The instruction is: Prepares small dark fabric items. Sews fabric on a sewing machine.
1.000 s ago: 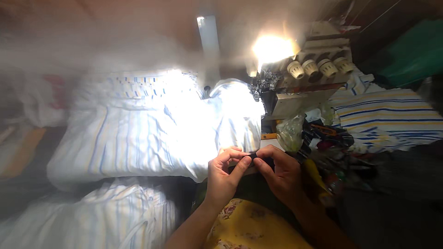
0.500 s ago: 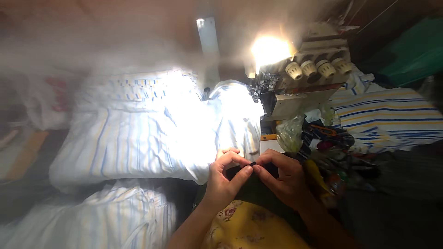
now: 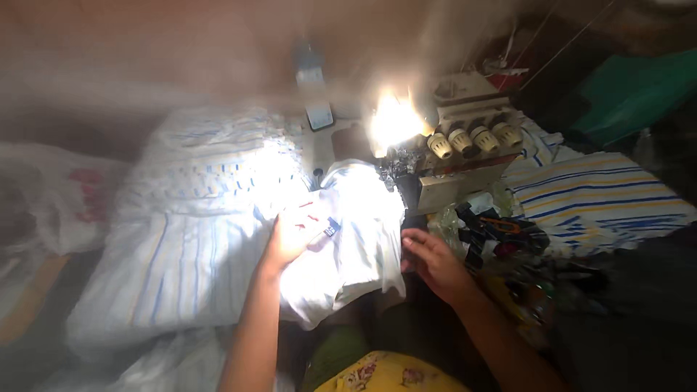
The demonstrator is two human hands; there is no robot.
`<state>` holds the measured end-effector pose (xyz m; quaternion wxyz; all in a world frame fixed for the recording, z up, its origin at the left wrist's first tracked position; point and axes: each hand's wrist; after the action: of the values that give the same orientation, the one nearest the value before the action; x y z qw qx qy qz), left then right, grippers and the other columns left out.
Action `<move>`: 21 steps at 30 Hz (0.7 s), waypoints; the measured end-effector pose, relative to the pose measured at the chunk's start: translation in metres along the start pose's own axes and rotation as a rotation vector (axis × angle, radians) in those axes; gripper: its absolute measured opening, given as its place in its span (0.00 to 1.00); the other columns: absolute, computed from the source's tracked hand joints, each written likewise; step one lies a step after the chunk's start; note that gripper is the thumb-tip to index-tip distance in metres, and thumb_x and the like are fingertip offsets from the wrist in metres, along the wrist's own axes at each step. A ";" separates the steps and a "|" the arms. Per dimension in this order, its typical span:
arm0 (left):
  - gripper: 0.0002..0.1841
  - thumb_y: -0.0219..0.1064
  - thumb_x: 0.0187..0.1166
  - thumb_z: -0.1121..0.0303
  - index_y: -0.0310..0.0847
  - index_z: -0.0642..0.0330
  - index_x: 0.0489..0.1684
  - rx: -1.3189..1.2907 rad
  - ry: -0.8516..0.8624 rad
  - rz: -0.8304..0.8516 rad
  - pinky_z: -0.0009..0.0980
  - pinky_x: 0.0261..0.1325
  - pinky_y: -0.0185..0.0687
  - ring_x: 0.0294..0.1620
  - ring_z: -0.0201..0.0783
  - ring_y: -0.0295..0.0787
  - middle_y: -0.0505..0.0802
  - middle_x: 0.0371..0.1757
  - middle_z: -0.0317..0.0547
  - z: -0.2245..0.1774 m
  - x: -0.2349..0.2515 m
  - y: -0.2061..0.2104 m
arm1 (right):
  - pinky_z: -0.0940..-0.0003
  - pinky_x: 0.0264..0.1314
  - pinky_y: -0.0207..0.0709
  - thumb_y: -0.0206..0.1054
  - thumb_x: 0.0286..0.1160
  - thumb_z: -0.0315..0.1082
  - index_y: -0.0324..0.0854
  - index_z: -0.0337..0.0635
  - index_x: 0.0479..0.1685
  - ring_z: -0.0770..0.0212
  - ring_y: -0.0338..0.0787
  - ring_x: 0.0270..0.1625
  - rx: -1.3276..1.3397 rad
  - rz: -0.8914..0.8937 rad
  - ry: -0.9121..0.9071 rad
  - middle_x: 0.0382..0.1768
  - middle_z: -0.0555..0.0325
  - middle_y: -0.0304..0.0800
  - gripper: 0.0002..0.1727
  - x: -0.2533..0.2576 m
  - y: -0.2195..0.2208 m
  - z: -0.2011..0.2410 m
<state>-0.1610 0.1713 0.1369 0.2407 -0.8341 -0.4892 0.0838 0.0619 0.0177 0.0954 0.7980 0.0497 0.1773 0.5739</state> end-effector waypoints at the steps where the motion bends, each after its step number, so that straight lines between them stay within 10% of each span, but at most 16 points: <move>1: 0.19 0.71 0.72 0.79 0.81 0.73 0.61 0.010 -0.048 0.100 0.19 0.38 0.81 0.34 0.22 0.84 0.91 0.46 0.45 0.003 0.013 -0.001 | 0.80 0.30 0.84 0.50 0.87 0.24 0.76 0.34 0.55 0.76 0.86 0.25 0.005 0.046 0.002 0.31 0.67 0.88 0.11 0.002 0.002 -0.001; 5: 0.02 0.72 0.70 0.80 0.87 0.68 0.30 0.100 -0.014 0.317 0.24 0.44 0.79 0.38 0.27 0.83 0.90 0.38 0.45 0.000 0.032 -0.005 | 0.87 0.22 0.73 0.55 0.79 0.24 0.81 0.44 0.48 0.83 0.80 0.20 0.042 0.050 -0.125 0.25 0.74 0.88 0.10 0.004 0.009 -0.003; 8: 0.01 0.69 0.68 0.78 0.84 0.66 0.31 0.127 0.205 0.222 0.14 0.34 0.78 0.27 0.16 0.80 0.87 0.28 0.34 0.001 0.049 -0.032 | 0.87 0.24 0.75 0.56 0.78 0.25 0.82 0.50 0.41 0.83 0.81 0.22 0.170 0.036 -0.212 0.25 0.75 0.89 0.11 0.009 0.011 -0.009; 12: 0.05 0.72 0.69 0.78 0.87 0.68 0.38 0.344 0.280 0.086 0.24 0.38 0.81 0.35 0.27 0.85 0.91 0.40 0.47 -0.016 0.083 -0.054 | 0.88 0.28 0.79 0.47 0.85 0.26 0.83 0.49 0.39 0.82 0.85 0.24 0.270 0.056 -0.234 0.26 0.73 0.91 0.17 0.005 0.019 -0.020; 21: 0.08 0.71 0.67 0.77 0.89 0.68 0.42 0.192 0.369 0.354 0.25 0.52 0.81 0.46 0.28 0.87 0.92 0.44 0.45 -0.059 0.067 0.027 | 0.88 0.27 0.80 0.51 0.86 0.25 0.83 0.49 0.41 0.83 0.85 0.23 0.233 -0.074 -0.245 0.25 0.75 0.90 0.14 -0.003 0.019 -0.028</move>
<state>-0.0836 0.1982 0.1818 0.3854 -0.8812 -0.2734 0.0172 0.0344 0.0175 0.0752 0.8231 0.2049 0.1457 0.5092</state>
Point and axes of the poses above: each hand's wrist, its own x-axis towards the middle knuckle, its own y-axis out of the palm, z = x × y
